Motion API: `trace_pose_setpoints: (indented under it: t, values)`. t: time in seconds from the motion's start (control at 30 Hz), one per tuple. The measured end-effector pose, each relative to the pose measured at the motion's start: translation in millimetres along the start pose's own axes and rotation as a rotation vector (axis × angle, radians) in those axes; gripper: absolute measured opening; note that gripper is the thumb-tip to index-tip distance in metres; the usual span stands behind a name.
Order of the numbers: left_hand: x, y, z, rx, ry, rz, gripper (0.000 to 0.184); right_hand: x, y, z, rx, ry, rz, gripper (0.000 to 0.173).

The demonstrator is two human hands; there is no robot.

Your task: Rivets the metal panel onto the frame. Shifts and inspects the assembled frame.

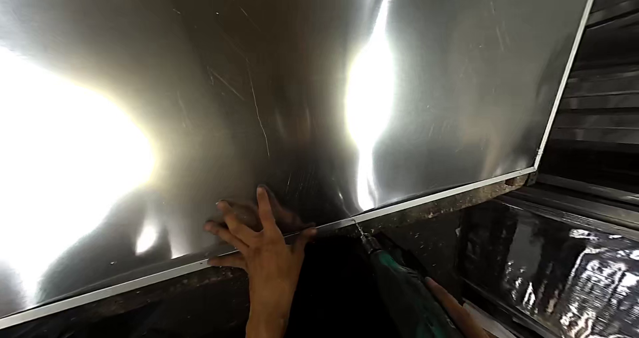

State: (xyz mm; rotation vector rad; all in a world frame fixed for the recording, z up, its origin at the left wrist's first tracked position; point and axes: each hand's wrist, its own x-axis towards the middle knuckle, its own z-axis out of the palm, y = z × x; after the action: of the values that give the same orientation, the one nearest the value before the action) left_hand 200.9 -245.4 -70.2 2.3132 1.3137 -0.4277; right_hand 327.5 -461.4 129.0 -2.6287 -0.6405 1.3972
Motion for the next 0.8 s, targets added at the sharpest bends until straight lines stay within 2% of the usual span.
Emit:
trace_pose_setpoints:
  t: [0.2, 0.3, 0.43, 0.8]
  values:
    - [-1, 1, 0, 0.006, 0.008, 0.009, 0.125, -5, 10, 8, -0.011, 0.030, 0.009, 0.063]
    - [-1, 2, 0, -0.005, 0.012, 0.012, 0.125, -1, 0, -1, 0.034, 0.017, 0.006, 0.068]
    - [-2, 1, 1, -0.012, 0.016, 0.014, 0.124, 4, -8, -8, -0.037, 0.012, -0.011, 0.072]
    - [0, 0, 0, -0.028, -0.034, 0.008, 0.124, 11, -13, -12, -0.113, 0.000, -0.039, 0.072]
